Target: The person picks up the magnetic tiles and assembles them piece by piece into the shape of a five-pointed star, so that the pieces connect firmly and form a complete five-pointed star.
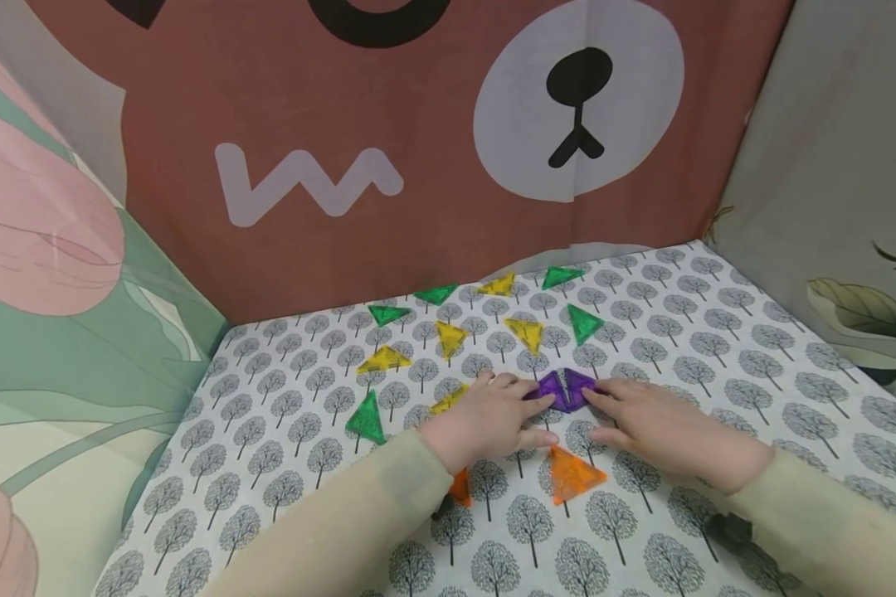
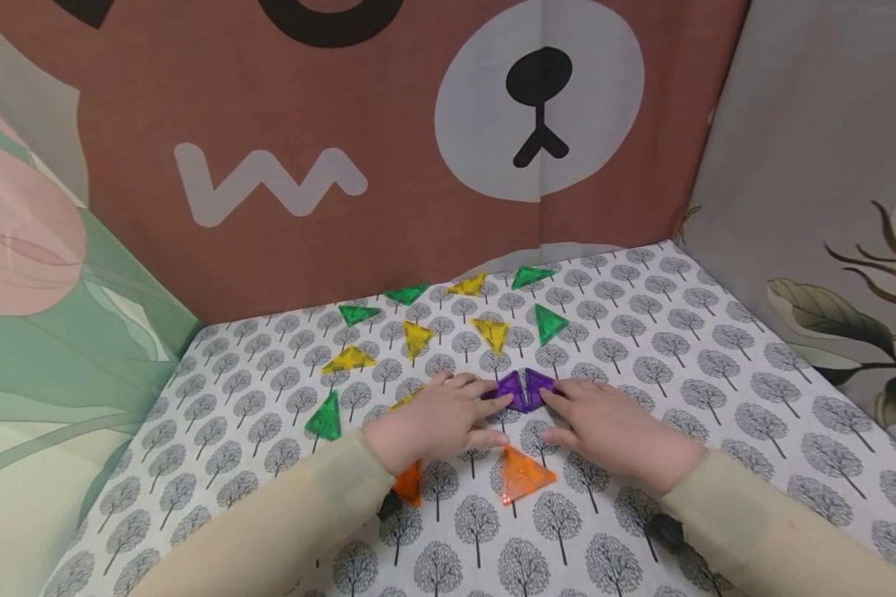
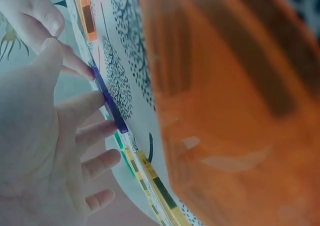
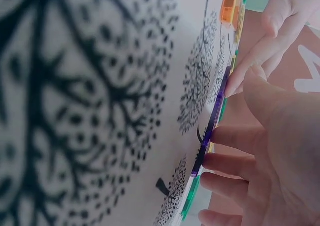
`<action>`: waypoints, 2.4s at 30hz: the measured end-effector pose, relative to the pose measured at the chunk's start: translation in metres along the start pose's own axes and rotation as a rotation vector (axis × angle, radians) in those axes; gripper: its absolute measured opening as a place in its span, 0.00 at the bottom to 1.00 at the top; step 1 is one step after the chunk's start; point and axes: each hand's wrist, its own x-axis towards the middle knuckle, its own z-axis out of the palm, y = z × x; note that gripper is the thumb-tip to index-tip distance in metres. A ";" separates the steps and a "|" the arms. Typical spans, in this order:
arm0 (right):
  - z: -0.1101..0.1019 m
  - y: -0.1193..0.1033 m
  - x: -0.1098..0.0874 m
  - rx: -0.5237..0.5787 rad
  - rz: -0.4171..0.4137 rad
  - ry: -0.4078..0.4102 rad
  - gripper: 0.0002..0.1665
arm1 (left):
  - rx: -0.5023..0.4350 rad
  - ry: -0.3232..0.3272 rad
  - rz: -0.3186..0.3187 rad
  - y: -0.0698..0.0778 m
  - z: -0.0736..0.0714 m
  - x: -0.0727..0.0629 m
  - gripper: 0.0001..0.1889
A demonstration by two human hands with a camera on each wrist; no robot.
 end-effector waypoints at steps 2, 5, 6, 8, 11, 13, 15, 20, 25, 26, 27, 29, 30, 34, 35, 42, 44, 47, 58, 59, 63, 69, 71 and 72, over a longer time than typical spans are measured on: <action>0.001 0.000 0.001 0.003 0.004 -0.006 0.44 | -0.006 0.002 0.000 0.000 0.000 0.000 0.39; 0.002 0.001 0.003 0.003 -0.004 -0.006 0.45 | -0.003 0.003 -0.002 0.001 0.000 0.000 0.39; 0.002 0.001 0.003 0.002 -0.009 -0.002 0.45 | -0.002 0.001 -0.004 0.001 0.000 0.000 0.39; 0.003 0.001 0.004 0.000 -0.016 0.003 0.45 | -0.001 -0.001 -0.008 0.001 -0.001 0.000 0.40; 0.003 0.001 0.004 -0.008 -0.019 0.004 0.44 | 0.001 -0.003 -0.010 0.001 0.000 0.001 0.40; 0.001 -0.001 0.003 -0.016 -0.021 -0.002 0.43 | -0.001 -0.004 -0.011 0.001 0.001 0.001 0.40; -0.003 -0.006 0.000 -0.018 -0.039 -0.015 0.41 | -0.003 -0.008 -0.012 0.001 0.002 0.002 0.40; -0.013 -0.028 -0.020 0.036 -0.168 -0.037 0.31 | -0.015 -0.007 -0.015 0.000 0.003 0.004 0.39; -0.003 -0.049 -0.043 0.048 -0.232 -0.124 0.31 | -0.030 -0.001 -0.012 0.001 0.001 0.004 0.38; 0.000 -0.051 -0.045 0.038 -0.228 -0.149 0.32 | -0.033 -0.002 -0.013 0.001 0.001 0.004 0.38; 0.001 -0.052 -0.047 0.029 -0.225 -0.169 0.33 | -0.036 -0.004 -0.014 0.001 0.001 0.004 0.38; 0.005 -0.054 -0.049 0.013 -0.213 -0.183 0.34 | -0.040 -0.008 -0.018 0.001 0.001 0.003 0.38; 0.006 -0.054 -0.050 -0.001 -0.204 -0.174 0.34 | -0.040 -0.008 -0.020 0.001 0.001 0.003 0.38; 0.009 -0.050 -0.052 -0.047 -0.168 -0.103 0.35 | -0.040 -0.007 -0.023 0.001 0.002 0.003 0.38; 0.009 -0.048 -0.052 -0.068 -0.166 -0.080 0.35 | -0.040 -0.005 -0.022 0.001 0.002 0.003 0.38; 0.007 -0.041 -0.049 -0.171 -0.145 0.010 0.36 | -0.034 0.003 -0.013 0.000 0.002 0.003 0.37; 0.007 -0.040 -0.047 -0.183 -0.129 0.011 0.37 | -0.029 0.002 -0.009 0.000 0.002 0.003 0.37; 0.006 -0.039 -0.044 -0.202 -0.105 0.012 0.38 | -0.024 0.001 -0.004 -0.001 0.003 0.003 0.37; 0.000 -0.029 -0.028 -0.237 -0.051 0.012 0.37 | -0.026 0.001 -0.012 0.000 0.003 0.002 0.35; 0.000 -0.029 -0.027 -0.236 -0.050 0.012 0.37 | -0.024 0.001 -0.012 0.000 0.003 0.002 0.35; -0.001 -0.027 -0.022 -0.224 -0.043 0.017 0.36 | -0.013 -0.003 -0.012 0.000 0.003 0.003 0.34; 0.000 -0.025 -0.018 -0.204 -0.037 0.021 0.37 | -0.010 -0.005 -0.015 0.000 0.005 0.004 0.33; 0.001 -0.025 -0.017 -0.195 -0.038 0.028 0.36 | -0.009 -0.003 -0.018 0.000 0.005 0.004 0.33; 0.001 -0.024 -0.017 -0.190 -0.040 0.033 0.36 | -0.009 -0.002 -0.020 0.000 0.005 0.004 0.33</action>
